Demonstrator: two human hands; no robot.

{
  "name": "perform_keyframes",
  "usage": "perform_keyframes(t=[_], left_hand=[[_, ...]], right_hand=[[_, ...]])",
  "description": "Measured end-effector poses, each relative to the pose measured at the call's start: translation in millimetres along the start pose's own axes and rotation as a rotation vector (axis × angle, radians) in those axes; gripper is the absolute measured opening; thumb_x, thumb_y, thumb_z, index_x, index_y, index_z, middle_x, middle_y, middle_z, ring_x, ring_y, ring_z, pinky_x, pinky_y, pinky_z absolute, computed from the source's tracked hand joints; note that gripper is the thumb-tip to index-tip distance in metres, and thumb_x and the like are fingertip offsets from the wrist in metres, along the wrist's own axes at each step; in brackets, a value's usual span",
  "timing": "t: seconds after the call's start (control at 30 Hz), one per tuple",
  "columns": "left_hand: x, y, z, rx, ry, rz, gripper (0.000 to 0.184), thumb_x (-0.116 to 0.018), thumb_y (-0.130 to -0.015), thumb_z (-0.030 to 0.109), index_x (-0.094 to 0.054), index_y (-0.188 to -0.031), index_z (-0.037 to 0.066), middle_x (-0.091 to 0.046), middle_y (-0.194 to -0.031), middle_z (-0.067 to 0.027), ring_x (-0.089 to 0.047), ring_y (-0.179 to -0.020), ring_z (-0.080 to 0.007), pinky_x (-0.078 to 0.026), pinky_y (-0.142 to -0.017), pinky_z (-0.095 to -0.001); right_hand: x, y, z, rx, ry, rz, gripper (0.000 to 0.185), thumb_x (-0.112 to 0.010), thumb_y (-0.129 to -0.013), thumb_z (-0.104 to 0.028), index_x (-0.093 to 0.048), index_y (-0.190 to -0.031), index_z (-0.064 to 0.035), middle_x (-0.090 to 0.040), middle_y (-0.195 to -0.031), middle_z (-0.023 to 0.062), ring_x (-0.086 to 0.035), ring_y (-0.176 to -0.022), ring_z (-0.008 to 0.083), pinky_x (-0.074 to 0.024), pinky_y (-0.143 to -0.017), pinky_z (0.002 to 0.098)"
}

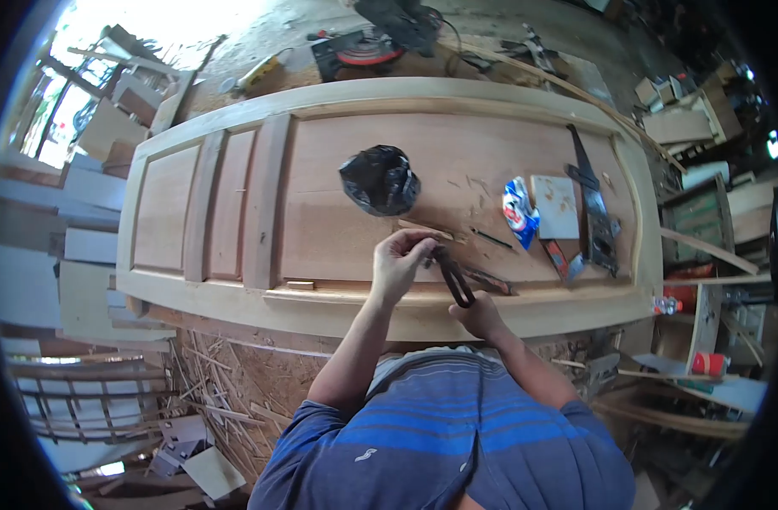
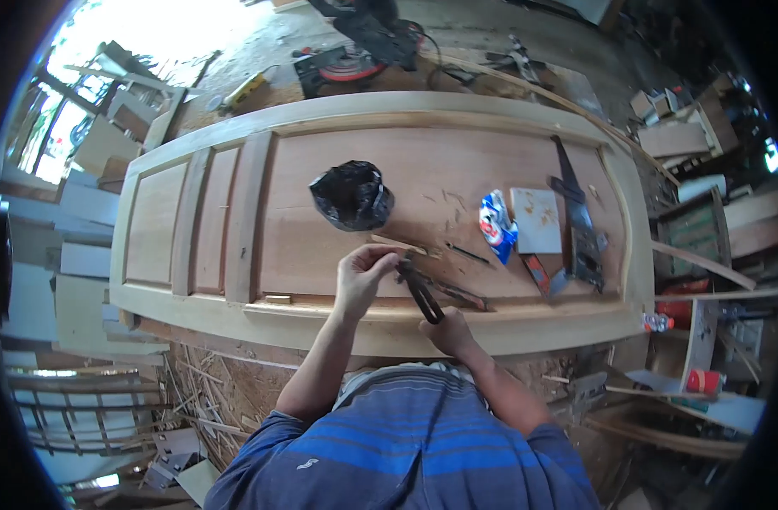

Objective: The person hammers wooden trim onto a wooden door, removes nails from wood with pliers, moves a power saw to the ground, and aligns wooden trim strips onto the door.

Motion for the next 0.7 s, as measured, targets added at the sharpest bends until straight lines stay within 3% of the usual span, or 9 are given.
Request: perform_keyframes(t=[0.03,0.17,0.27,0.33,0.47,0.5,0.6,0.7], left_hand=[[0,-1,-1,0.000,-0.016,0.002,0.022,-0.074,-0.101,0.008,-0.072,-0.117,-0.007,-0.078,-0.105,-0.0100,-0.073,-0.096,-0.0134,-0.059,-0.088,-0.0272],[4,-4,-8,0.028,0.003,0.018,0.023,-0.073,-0.102,0.009,-0.071,-0.119,-0.007,-0.077,-0.104,-0.0102,-0.073,-0.094,-0.0142,-0.061,-0.091,-0.0293],[17,-15,-19,0.048,-0.071,0.065,0.023,-0.074,-0.101,0.009,-0.072,-0.117,-0.007,-0.077,-0.102,-0.0093,-0.073,-0.092,-0.0133,-0.060,-0.087,-0.0284],[42,-27,-37,0.066,-0.234,0.133,0.021,-0.074,-0.100,0.008,-0.073,-0.114,-0.007,-0.078,-0.100,-0.0080,-0.072,-0.090,-0.0112,-0.059,-0.083,-0.0263],[85,-39,-65,0.064,-0.878,0.278,0.027,-0.081,-0.091,0.019,-0.077,-0.109,-0.001,-0.081,-0.090,-0.0143,-0.078,-0.082,-0.0216,-0.060,-0.079,-0.0352],[88,-40,-66,0.076,-0.850,0.287,0.028,-0.081,-0.090,0.021,-0.078,-0.110,0.001,-0.081,-0.090,-0.0158,-0.079,-0.082,-0.0264,-0.060,-0.079,-0.0375],[89,-43,-68,0.037,-0.866,0.327,0.023,-0.079,-0.093,0.020,-0.078,-0.105,0.002,-0.079,-0.085,-0.0147,-0.078,-0.081,-0.0268,-0.060,-0.077,-0.0381],[75,-45,-60,-0.018,-0.987,0.328,0.017,-0.077,-0.094,0.020,-0.076,-0.101,0.004,-0.078,-0.087,-0.0155,-0.077,-0.079,-0.0304,-0.059,-0.075,-0.0405]], right_hand=[[-1,0,-1,-0.045,0.008,0.014,0.031,-0.079,-0.083,-0.021,-0.067,-0.078,0.0074,-0.067,-0.069,0.0283,-0.074,-0.071,0.0400,-0.0531,-0.067,0.0493],[2,9,-19,-0.079,0.003,0.006,0.035,-0.080,-0.083,-0.026,-0.069,-0.079,0.0069,-0.069,-0.074,0.0292,-0.074,-0.075,0.0437,-0.0539,-0.069,0.0496],[-1,8,-6,-0.247,0.064,-0.061,0.041,-0.081,-0.085,-0.033,-0.071,-0.082,0.0066,-0.070,-0.072,0.0276,-0.074,-0.072,0.0407,-0.0539,-0.069,0.0487],[2,10,0,-0.240,-0.050,0.022,0.044,-0.081,-0.087,-0.037,-0.072,-0.082,0.0052,-0.068,-0.069,0.0240,-0.071,-0.067,0.0354,-0.0523,-0.066,0.0475],[16,14,17,-0.281,-0.201,0.042,0.046,-0.080,-0.091,-0.043,-0.074,-0.080,0.0017,-0.062,-0.061,0.0143,-0.061,-0.059,0.0238,-0.0482,-0.060,0.0440],[18,14,23,-0.268,-0.211,0.063,0.047,-0.079,-0.093,-0.043,-0.071,-0.075,-0.0008,-0.058,-0.059,0.0082,-0.056,-0.057,0.0193,-0.0453,-0.058,0.0419],[25,18,35,-0.228,-0.206,0.128,0.041,-0.082,-0.093,-0.035,-0.065,-0.070,-0.0056,-0.056,-0.058,0.0004,-0.054,-0.051,0.0130,-0.0405,-0.050,0.0339],[25,18,46,-0.294,-0.328,0.153,0.039,-0.080,-0.096,-0.035,-0.066,-0.072,-0.0079,-0.055,-0.059,-0.0007,-0.053,-0.051,0.0111,-0.0410,-0.049,0.0307]])
Point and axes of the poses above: each hand's wrist, its own y-axis away from the middle knuckle, its own x-axis out of the back of the hand, z = x × y, the point moved 2 cm from there along -y, towards the middle knuckle
